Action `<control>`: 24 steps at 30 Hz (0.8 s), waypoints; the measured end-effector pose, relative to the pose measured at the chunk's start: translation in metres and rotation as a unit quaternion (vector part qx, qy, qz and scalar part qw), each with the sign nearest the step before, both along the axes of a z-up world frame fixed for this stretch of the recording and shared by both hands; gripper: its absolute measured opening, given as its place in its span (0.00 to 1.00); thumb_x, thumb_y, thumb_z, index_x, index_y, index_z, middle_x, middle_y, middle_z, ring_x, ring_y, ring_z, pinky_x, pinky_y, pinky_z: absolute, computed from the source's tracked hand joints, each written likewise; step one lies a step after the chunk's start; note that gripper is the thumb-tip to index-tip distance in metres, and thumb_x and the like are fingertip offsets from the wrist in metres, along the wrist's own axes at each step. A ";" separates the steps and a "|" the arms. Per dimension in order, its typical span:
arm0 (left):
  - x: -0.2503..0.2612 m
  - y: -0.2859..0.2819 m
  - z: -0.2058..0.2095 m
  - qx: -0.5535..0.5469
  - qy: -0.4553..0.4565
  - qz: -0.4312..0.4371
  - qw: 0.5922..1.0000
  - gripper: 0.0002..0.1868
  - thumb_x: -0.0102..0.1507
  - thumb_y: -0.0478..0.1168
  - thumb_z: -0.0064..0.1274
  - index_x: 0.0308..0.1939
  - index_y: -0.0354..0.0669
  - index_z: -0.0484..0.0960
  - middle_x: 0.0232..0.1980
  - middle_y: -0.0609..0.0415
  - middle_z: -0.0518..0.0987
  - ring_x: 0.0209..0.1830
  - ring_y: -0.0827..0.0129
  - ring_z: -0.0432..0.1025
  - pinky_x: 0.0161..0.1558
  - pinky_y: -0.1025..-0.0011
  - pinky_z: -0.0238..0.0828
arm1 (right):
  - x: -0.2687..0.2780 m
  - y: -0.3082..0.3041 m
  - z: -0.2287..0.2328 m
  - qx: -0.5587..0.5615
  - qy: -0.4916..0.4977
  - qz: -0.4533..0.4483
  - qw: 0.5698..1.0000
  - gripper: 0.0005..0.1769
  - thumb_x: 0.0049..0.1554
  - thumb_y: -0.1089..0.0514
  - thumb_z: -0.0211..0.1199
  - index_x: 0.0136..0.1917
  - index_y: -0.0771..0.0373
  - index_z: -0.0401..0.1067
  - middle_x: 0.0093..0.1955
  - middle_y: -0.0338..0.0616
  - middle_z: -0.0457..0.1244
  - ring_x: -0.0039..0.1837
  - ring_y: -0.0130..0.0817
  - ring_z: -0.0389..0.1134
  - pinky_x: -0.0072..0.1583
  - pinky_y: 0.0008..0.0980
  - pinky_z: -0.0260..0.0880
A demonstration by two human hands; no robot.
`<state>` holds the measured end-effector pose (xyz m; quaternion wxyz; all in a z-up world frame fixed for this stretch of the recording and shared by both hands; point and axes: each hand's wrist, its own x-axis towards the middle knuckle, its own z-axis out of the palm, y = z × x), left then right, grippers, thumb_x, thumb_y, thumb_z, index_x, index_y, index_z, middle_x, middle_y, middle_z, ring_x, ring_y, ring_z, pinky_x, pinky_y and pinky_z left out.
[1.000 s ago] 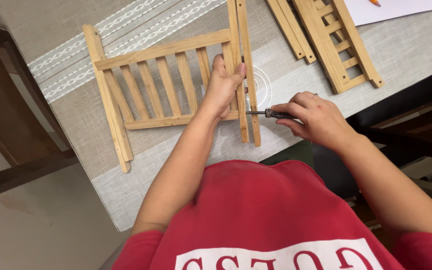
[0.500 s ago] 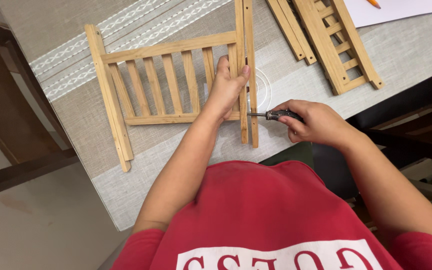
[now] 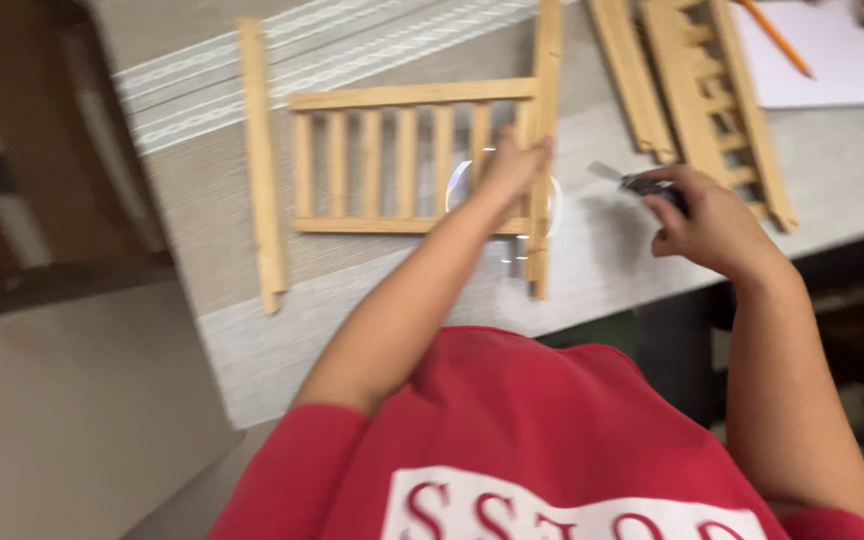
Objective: The person assembles a small wooden rack by aligning side frames with a slatted base and securing them with a screwdriver. They repeatedly attach and detach components to test fit, then fasten screws to complete the assembly.
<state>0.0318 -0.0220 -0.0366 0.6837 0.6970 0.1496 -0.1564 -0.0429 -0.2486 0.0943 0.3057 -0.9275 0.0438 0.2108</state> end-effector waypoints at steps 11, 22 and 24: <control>0.008 -0.018 0.037 0.051 -0.036 0.111 0.992 0.32 0.54 0.44 0.60 0.57 0.26 0.75 0.52 0.31 0.83 0.51 0.46 0.80 0.50 0.58 0.79 | 0.037 0.019 -0.111 -0.112 -0.316 0.083 0.938 0.20 0.62 0.56 0.72 0.67 0.58 0.76 0.56 0.53 0.69 0.58 0.57 0.67 0.59 0.51 0.68; 0.002 -0.018 0.011 0.096 -0.076 0.028 0.992 0.53 0.59 0.50 0.61 0.77 0.27 0.48 0.78 0.30 0.56 0.76 0.43 0.56 0.71 0.58 0.58 | 0.046 0.017 -0.118 -0.108 -0.280 0.101 0.948 0.25 0.57 0.56 0.75 0.66 0.62 0.73 0.60 0.58 0.65 0.59 0.57 0.67 0.59 0.51 0.69; 0.002 -0.017 0.004 0.143 -0.136 0.016 0.980 0.51 0.61 0.51 0.61 0.76 0.28 0.51 0.78 0.32 0.56 0.78 0.44 0.56 0.72 0.58 0.56 | 0.048 0.015 -0.118 -0.099 -0.276 0.104 0.950 0.25 0.58 0.57 0.74 0.67 0.63 0.72 0.61 0.59 0.65 0.59 0.57 0.67 0.60 0.50 0.69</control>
